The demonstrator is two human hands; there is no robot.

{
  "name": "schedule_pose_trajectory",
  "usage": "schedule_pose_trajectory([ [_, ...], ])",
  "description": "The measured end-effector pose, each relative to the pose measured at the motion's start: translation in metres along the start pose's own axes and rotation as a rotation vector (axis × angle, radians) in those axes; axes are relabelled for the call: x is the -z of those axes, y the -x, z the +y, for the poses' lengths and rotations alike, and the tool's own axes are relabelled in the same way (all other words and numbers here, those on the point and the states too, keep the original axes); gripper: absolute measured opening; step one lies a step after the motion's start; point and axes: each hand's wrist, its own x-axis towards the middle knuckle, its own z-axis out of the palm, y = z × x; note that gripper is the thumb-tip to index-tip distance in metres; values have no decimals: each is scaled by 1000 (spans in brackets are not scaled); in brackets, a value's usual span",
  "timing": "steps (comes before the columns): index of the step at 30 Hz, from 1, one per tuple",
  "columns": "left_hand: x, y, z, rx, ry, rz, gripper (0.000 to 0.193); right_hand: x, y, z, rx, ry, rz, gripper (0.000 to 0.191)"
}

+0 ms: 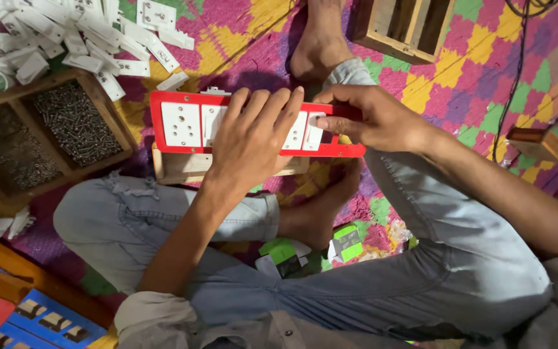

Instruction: The person sits on a colorful mat and assembles white electrical sockets into a red multi-socket board. They place sockets into slots, insert screws from a wooden box, and tighten them by hand to secure the components.

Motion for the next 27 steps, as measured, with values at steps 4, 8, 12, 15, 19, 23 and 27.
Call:
schedule_pose_trajectory([
  [4,4,0,1,6,-31,24,78,-1,-3,-6,4,-22,11,26],
  [8,2,1,2,15,-20,40,79,-3,-4,-8,-40,49,51,26],
  [12,1,3,0,19,-32,44,78,-4,-6,-7,7,99,84,27],
  [15,1,4,0,30,-28,36,80,-5,-7,-7,15,139,95,26],
  [19,1,5,-1,40,-8,49,82,-5,-8,-6,127,177,123,27],
  [23,0,6,-2,50,6,60,82,-5,-9,-4,137,224,116,28],
  [27,-1,7,-4,73,41,66,78,-4,-10,-3,178,251,105,29],
])
